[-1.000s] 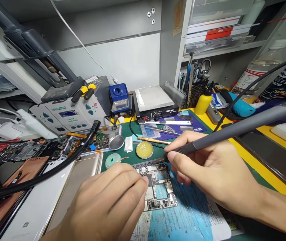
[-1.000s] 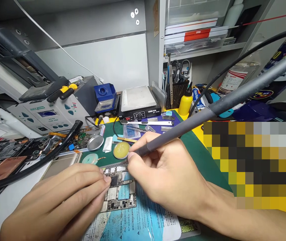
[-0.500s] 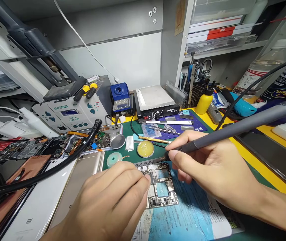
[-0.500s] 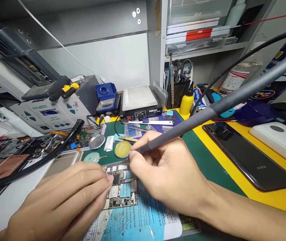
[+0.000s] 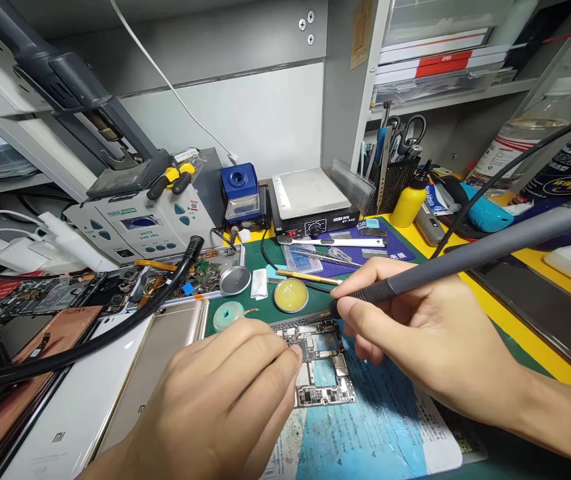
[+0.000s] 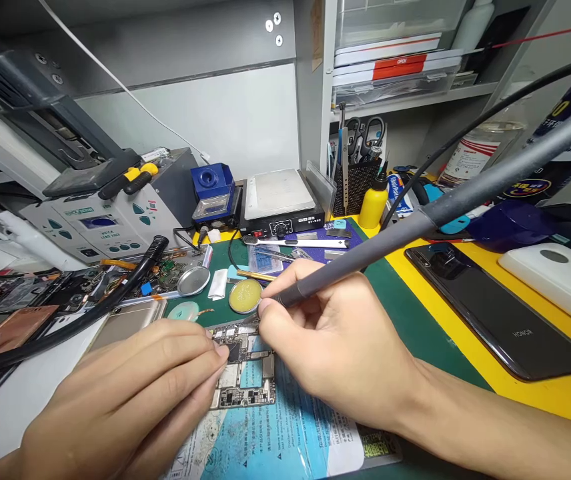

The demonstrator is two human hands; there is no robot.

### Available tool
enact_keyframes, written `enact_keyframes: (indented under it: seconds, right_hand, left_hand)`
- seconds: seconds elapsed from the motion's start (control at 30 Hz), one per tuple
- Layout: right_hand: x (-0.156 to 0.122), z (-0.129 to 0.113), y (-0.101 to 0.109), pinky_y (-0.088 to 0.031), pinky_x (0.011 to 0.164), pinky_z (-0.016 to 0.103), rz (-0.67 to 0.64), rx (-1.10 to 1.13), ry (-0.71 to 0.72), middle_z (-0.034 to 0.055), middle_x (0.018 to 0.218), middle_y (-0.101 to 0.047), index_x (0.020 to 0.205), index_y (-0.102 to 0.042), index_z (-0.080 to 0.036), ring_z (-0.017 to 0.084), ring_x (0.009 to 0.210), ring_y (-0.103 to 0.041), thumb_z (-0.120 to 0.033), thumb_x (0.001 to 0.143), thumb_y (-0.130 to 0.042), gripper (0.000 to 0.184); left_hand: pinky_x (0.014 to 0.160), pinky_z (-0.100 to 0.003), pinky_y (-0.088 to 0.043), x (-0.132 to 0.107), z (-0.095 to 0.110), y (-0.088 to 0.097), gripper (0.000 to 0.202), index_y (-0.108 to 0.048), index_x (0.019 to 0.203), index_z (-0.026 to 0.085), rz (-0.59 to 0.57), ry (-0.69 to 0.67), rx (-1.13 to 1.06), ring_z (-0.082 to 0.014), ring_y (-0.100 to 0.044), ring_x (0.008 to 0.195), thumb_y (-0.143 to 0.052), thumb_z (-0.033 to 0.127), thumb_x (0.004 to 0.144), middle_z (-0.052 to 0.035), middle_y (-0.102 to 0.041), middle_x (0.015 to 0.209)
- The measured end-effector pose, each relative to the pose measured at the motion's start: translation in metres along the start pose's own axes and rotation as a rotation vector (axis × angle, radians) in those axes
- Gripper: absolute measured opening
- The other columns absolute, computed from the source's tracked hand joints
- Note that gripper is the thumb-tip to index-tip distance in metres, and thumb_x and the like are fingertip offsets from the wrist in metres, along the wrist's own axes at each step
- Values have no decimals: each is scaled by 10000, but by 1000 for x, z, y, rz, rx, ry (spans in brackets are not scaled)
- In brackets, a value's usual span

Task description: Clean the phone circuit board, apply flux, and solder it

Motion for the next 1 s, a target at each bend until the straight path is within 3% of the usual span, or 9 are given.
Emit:
enact_keyframes:
  seconds: [0.2, 0.3, 0.43, 0.63, 1.0]
  right_hand:
    - [0, -1, 0, -458, 427, 209, -11, 4, -1, -45, 527, -581, 816, -667, -178, 116, 446, -546, -169, 808, -721, 55]
    - [0, -1, 1, -475, 427, 210, 2, 25, -14, -44, 516, -581, 803, -667, -183, 123, 446, -564, -180, 806, -729, 62]
    - [6, 3, 4, -501, 398, 224, -6, 93, -108, -29, 500, -603, 793, -673, -186, 148, 416, -597, -237, 831, -731, 86]
    - [10, 13, 9, -513, 365, 256, -42, 247, -260, -5, 548, -617, 700, -637, -189, 172, 419, -619, -295, 891, -688, 225]
    - [11, 13, 9, -506, 357, 211, -53, 256, -248, -29, 564, -635, 771, -669, -188, 148, 408, -627, -270, 910, -701, 165]
  left_hand:
    - [688, -307, -579, 3, -1, 3, 136, -723, 962, 156, -3, 11, -8, -178, -708, 763, -604, 91, 958, -17, -779, 842]
    - [751, -301, -579, 4, -1, 5, 140, -736, 958, 163, 13, 36, 0, -184, -716, 839, -626, 82, 931, -15, -790, 880]
    - [870, -292, -550, 5, -2, 4, 146, -743, 893, 164, 64, 111, 5, -195, -713, 944, -637, 64, 881, -3, -806, 911]
    - [867, -280, -553, 4, 1, 3, 191, -735, 874, 154, 78, 140, -71, -163, -733, 852, -598, 23, 849, -28, -809, 879]
    - [899, -331, -529, 3, -5, 2, 150, -721, 922, 155, 144, 240, -147, -169, -662, 893, -640, 32, 896, -45, -756, 883]
Point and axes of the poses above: each hand's wrist, its own x-axis towards the middle knuckle, its own y-axis out of the back of the hand, z = x × y, the point moved 3 cm from there along x, towards the middle knuckle
